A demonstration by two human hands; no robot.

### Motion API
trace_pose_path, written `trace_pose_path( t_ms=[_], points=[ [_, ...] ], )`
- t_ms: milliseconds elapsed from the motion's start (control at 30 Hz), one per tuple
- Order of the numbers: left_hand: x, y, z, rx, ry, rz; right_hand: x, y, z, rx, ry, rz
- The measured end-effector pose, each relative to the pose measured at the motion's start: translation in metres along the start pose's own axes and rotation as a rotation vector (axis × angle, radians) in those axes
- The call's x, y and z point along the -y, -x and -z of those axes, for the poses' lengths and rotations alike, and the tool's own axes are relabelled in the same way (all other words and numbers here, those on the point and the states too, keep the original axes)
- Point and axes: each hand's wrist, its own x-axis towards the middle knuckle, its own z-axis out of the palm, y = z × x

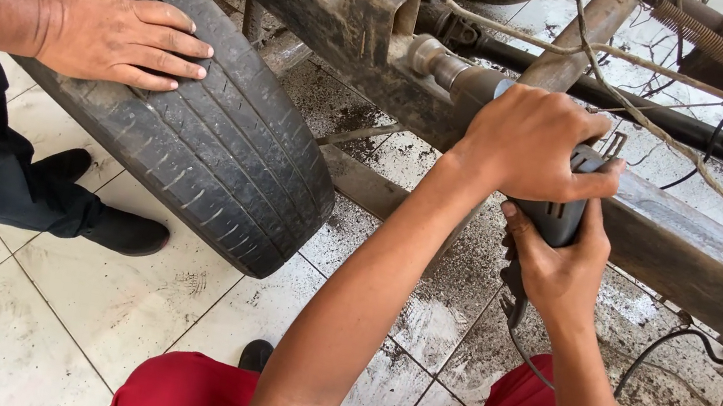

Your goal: Clean and grind the metal chassis of a vehicle using a power tool with a wire brush attachment.

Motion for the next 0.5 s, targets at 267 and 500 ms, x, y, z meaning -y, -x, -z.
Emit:
trace_pose_path(
  t_ms=[267,500],
  points=[
    [0.008,0.004,0.012,-0.006,-0.028,0.034,0.006,-0.008,-0.012,0.025,-0.088,-0.017],
    [0.027,0.000,-0.001,-0.118,-0.014,-0.058,-0.002,-0.014,-0.021,0.036,-0.114,0.003]
  ],
)
